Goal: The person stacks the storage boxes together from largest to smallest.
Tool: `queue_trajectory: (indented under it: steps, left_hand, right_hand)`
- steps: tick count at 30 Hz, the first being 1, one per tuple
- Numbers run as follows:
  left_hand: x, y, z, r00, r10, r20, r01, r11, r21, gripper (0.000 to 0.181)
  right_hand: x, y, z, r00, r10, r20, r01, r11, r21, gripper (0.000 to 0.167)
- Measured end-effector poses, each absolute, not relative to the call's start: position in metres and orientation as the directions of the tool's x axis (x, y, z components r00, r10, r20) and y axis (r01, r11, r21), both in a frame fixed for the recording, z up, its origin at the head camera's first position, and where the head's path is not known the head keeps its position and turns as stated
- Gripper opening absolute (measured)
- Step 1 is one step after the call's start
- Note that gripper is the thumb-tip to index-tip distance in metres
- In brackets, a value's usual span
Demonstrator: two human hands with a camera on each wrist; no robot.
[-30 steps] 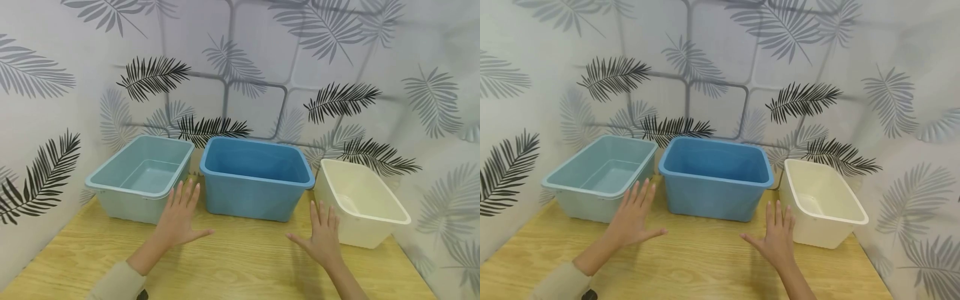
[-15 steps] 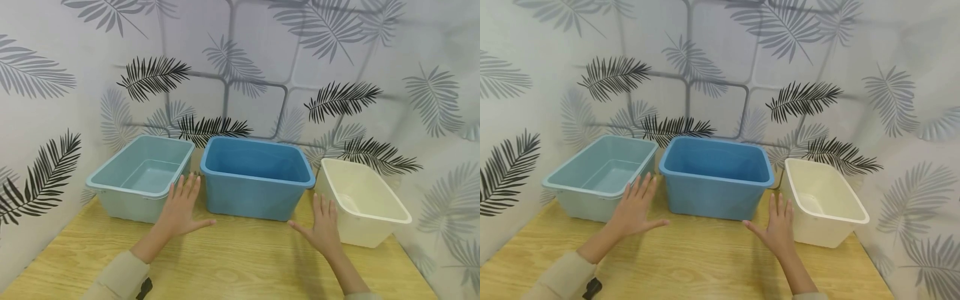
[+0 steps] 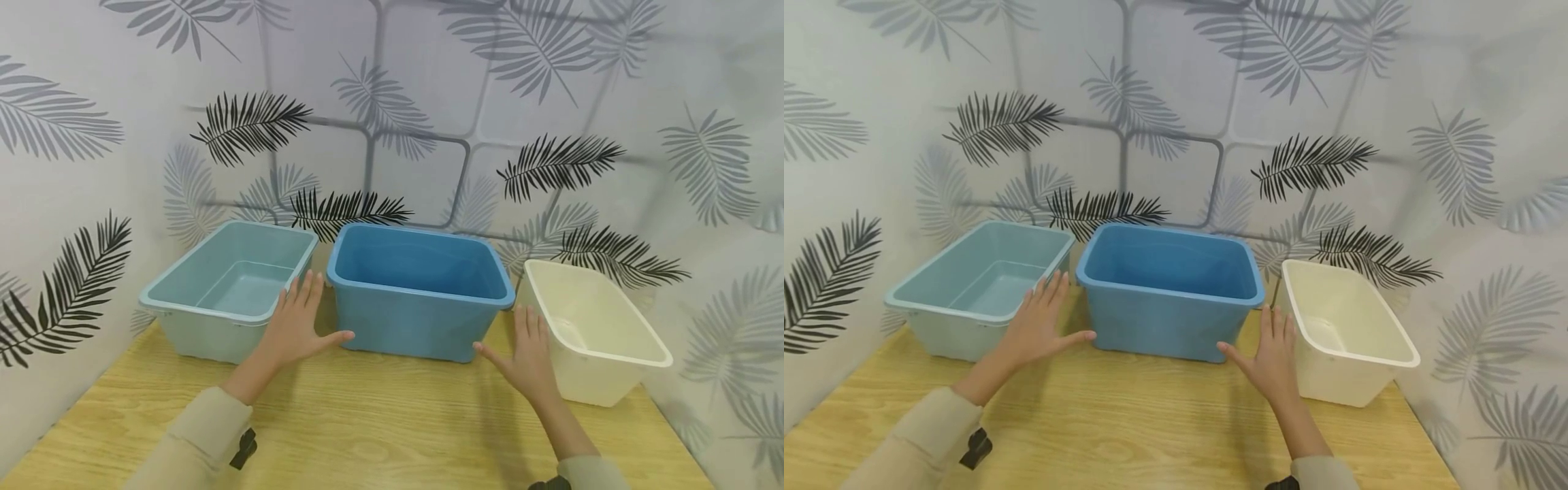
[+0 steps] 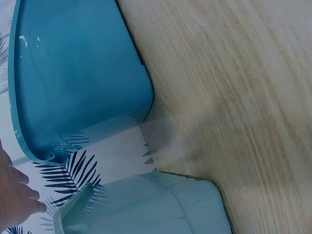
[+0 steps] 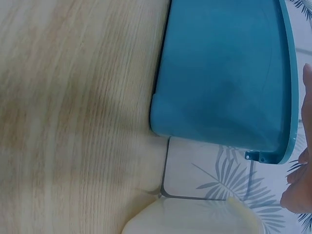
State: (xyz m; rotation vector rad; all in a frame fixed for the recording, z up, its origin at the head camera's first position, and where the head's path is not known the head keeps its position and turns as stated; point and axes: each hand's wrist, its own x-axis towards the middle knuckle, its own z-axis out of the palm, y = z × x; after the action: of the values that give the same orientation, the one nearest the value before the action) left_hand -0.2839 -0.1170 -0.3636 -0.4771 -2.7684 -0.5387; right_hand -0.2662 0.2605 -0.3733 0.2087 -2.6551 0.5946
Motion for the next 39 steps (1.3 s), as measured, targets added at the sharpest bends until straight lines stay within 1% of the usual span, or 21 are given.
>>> queue_trajectory:
  steps: [3,9,16,25,31,39]
  left_hand:
    - [-0.289,-0.116,-0.361,-0.912,0.258,0.318,0.364,0.866,0.342,0.113]
    - [-0.300,-0.115,-0.355,-0.917,0.257,0.307,0.359,0.865,0.350,0.114]
    - [-0.313,-0.112,-0.345,-0.923,0.246,0.297,0.347,0.865,0.362,0.113]
    - [-0.319,-0.102,-0.338,-0.913,0.276,0.300,0.371,0.868,0.330,0.109]
    - [-0.323,-0.095,-0.338,-0.910,0.291,0.296,0.379,0.872,0.311,0.107]
    - [-0.329,-0.094,-0.343,-0.919,0.287,0.272,0.369,0.869,0.329,0.103]
  right_hand:
    - [-0.271,0.263,-0.373,-0.903,-0.046,0.427,-0.234,0.887,-0.399,0.103]
    - [-0.284,0.268,-0.372,-0.863,-0.071,0.499,-0.296,0.873,-0.387,0.100]
    - [-0.298,0.268,-0.365,-0.889,-0.057,0.455,-0.284,0.848,-0.447,0.102]
    - [-0.313,0.265,-0.360,-0.869,-0.067,0.490,-0.298,0.862,-0.411,0.098]
    - [-0.319,0.267,-0.356,-0.881,-0.046,0.471,-0.282,0.850,-0.446,0.096]
    - [-0.322,0.268,-0.356,-0.924,-0.033,0.380,-0.239,0.827,-0.509,0.092]
